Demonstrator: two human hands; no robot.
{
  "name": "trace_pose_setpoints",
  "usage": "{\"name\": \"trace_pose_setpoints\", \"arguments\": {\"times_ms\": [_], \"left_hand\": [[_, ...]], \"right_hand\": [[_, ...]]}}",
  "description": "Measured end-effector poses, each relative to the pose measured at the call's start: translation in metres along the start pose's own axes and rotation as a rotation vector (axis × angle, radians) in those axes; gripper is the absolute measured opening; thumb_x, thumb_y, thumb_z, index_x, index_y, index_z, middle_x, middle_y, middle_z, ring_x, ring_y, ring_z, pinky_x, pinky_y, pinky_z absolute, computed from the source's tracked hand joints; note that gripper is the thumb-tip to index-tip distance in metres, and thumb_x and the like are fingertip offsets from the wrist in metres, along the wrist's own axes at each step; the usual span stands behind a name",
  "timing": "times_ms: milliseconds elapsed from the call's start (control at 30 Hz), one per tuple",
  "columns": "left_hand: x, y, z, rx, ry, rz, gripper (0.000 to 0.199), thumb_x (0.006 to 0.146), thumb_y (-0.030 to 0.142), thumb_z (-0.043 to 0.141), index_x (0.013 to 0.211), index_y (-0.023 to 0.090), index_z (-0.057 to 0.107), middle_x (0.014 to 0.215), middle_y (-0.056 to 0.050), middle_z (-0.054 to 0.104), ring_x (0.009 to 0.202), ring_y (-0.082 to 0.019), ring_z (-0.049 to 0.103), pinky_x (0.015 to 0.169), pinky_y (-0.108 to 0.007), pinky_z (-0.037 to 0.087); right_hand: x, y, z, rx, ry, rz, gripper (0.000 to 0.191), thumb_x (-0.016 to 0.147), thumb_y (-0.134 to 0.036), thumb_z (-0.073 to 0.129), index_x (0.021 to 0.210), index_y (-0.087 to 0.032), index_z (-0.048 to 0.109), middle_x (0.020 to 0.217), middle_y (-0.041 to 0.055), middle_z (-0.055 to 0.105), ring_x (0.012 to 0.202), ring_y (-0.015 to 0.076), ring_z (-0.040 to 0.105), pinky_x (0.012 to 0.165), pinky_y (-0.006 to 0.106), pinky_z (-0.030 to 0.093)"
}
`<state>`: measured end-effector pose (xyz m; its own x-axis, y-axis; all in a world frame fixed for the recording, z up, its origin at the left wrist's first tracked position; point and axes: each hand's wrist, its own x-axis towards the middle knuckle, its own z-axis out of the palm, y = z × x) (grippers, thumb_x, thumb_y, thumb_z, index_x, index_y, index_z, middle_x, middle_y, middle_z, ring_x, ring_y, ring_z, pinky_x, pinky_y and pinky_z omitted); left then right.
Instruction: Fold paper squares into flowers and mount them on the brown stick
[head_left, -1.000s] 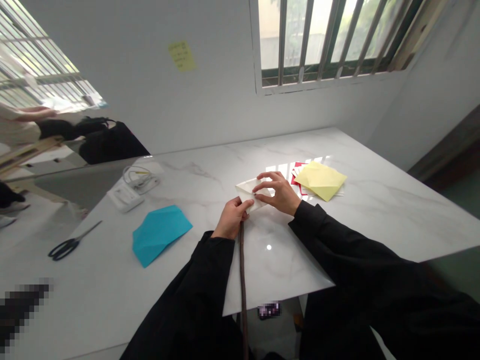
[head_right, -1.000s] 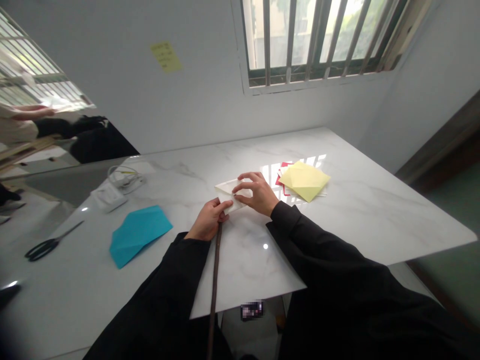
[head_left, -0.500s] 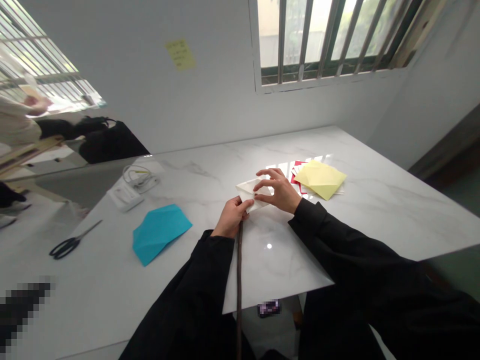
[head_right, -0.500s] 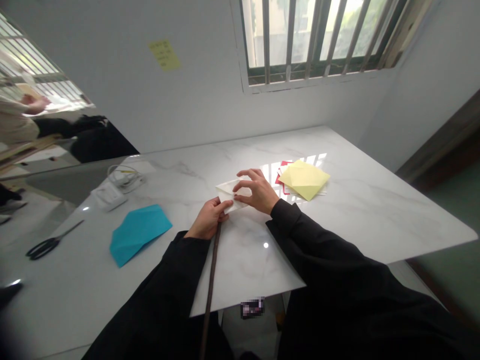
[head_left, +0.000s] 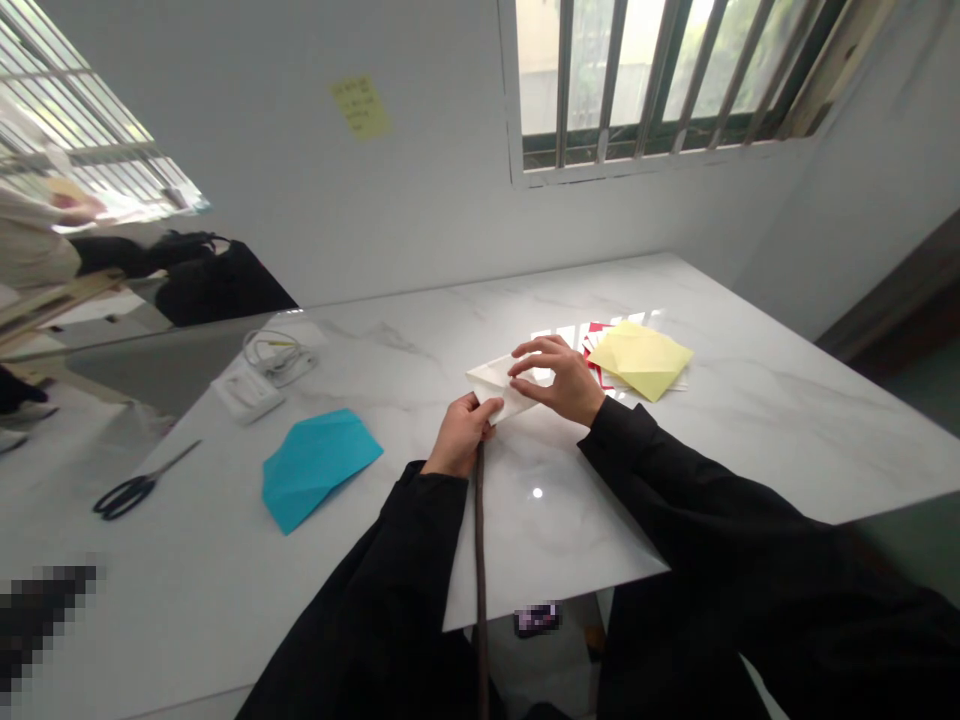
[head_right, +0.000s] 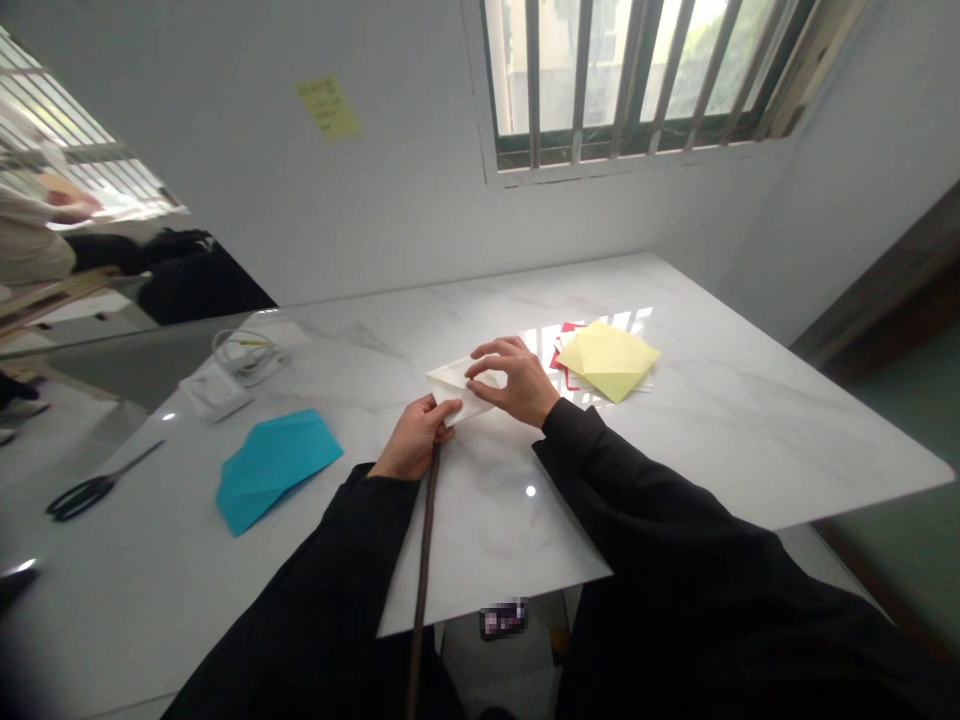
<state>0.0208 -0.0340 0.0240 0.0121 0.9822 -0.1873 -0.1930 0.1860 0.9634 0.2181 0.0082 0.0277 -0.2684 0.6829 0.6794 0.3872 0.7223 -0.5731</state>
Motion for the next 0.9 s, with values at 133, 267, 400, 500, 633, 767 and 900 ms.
{"name": "trace_pose_setpoints", "arguments": {"times_ms": [133, 267, 400, 500, 633, 767, 900], "left_hand": [[0.000, 0.003, -0.001, -0.076, 0.078, 0.018, 0.029, 0.064, 0.023, 0.086, 0.073, 0.016, 0.059, 0.055, 0.009, 0.041, 0.046, -0.003, 0.028, 0.043, -0.018, 0.020], [0.001, 0.006, -0.005, -0.197, 0.125, 0.035, 0.036, 0.063, 0.023, 0.087, 0.073, 0.018, 0.053, 0.058, 0.009, 0.044, 0.046, -0.002, 0.030, 0.041, -0.016, 0.020], [0.002, 0.009, -0.005, -0.251, 0.141, 0.020, 0.038, 0.064, 0.028, 0.087, 0.072, 0.019, 0.051, 0.055, 0.009, 0.042, 0.044, -0.003, 0.030, 0.040, -0.017, 0.019], [0.001, 0.009, -0.004, -0.250, 0.149, 0.019, 0.039, 0.065, 0.032, 0.087, 0.073, 0.019, 0.051, 0.056, 0.008, 0.044, 0.045, -0.003, 0.031, 0.041, -0.018, 0.019], [0.000, 0.005, -0.001, -0.161, 0.121, 0.071, 0.041, 0.061, 0.031, 0.090, 0.077, 0.018, 0.055, 0.060, 0.009, 0.046, 0.046, -0.003, 0.032, 0.043, -0.019, 0.020], [0.001, -0.001, -0.001, 0.003, 0.051, 0.144, 0.039, 0.062, 0.030, 0.089, 0.088, 0.015, 0.064, 0.064, 0.007, 0.051, 0.048, -0.005, 0.033, 0.046, -0.021, 0.024], [0.003, -0.006, -0.001, 0.185, 0.061, 0.343, 0.062, 0.064, 0.025, 0.086, 0.122, 0.018, 0.068, 0.099, -0.004, 0.072, 0.078, -0.016, 0.064, 0.066, -0.025, 0.050]], "right_hand": [[0.001, 0.017, 0.000, 0.059, 0.133, 0.253, 0.014, 0.092, -0.035, 0.078, 0.096, -0.024, 0.083, 0.093, 0.0045, 0.081, 0.083, 0.0198, 0.071, 0.076, 0.033, 0.057], [-0.004, 0.043, 0.003, 0.003, 0.061, 0.382, 0.004, 0.084, -0.024, 0.078, 0.087, -0.022, 0.080, 0.079, 0.0012, 0.080, 0.076, 0.0188, 0.073, 0.077, 0.033, 0.057], [-0.006, 0.050, 0.003, 0.018, 0.085, 0.409, 0.024, 0.083, -0.016, 0.071, 0.105, -0.021, 0.079, 0.087, 0.0025, 0.081, 0.079, 0.0190, 0.075, 0.077, 0.032, 0.060], [-0.004, 0.044, 0.002, 0.048, 0.118, 0.406, 0.020, 0.087, -0.021, 0.070, 0.104, -0.021, 0.079, 0.093, 0.0048, 0.081, 0.085, 0.0205, 0.076, 0.077, 0.033, 0.061], [-0.003, 0.030, 0.004, 0.209, 0.034, 0.412, 0.026, 0.095, -0.045, 0.071, 0.101, -0.021, 0.079, 0.098, 0.0069, 0.080, 0.084, 0.0202, 0.074, 0.080, 0.035, 0.061], [-0.007, 0.020, 0.010, 0.315, -0.080, 0.428, 0.043, 0.088, -0.049, 0.080, 0.121, -0.021, 0.076, 0.111, 0.0096, 0.077, 0.079, 0.0173, 0.072, 0.075, 0.033, 0.061], [-0.010, 0.017, 0.014, 0.330, -0.110, 0.455, 0.052, 0.087, -0.051, 0.081, 0.128, -0.021, 0.072, 0.112, 0.0105, 0.075, 0.075, 0.0161, 0.070, 0.075, 0.034, 0.060]]}}
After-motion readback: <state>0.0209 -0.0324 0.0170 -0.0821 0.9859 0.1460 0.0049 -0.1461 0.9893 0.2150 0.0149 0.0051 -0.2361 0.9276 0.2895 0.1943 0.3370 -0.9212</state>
